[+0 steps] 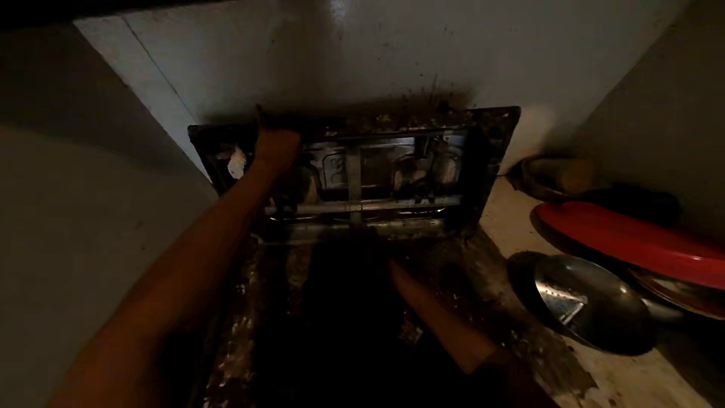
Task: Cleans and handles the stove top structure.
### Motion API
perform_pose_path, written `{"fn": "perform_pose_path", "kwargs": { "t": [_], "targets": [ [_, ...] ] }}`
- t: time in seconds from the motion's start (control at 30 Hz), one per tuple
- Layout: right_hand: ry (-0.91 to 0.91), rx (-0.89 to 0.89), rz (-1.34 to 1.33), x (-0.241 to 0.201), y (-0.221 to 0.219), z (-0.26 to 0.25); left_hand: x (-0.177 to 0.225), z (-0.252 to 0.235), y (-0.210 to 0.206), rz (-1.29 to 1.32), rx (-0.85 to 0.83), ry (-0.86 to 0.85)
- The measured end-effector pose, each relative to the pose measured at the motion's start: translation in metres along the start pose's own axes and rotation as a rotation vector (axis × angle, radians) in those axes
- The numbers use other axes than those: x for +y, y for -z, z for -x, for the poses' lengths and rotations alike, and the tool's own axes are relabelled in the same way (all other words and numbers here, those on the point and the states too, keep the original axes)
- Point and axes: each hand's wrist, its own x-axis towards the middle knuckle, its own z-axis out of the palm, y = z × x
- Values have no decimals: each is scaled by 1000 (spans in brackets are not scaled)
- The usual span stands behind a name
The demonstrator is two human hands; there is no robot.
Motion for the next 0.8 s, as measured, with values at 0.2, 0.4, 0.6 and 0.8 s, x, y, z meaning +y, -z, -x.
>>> {"fn": "perform_pose_path", "kwargs": {
  "t": [0.2,0.4,0.6,0.8],
  "targets": [
    [-215,158,-311,34,24,135,6,145,-28,392,195,100],
    [-506,319,-386,59,15,269,40,408,-129,694,-19,529],
    [-492,116,-350,3,19,280,49,525,-131,852,-35,604],
    [-226,-24,-234,-78,-14,263,41,551,-109,775,-41,516]
  ]
}}
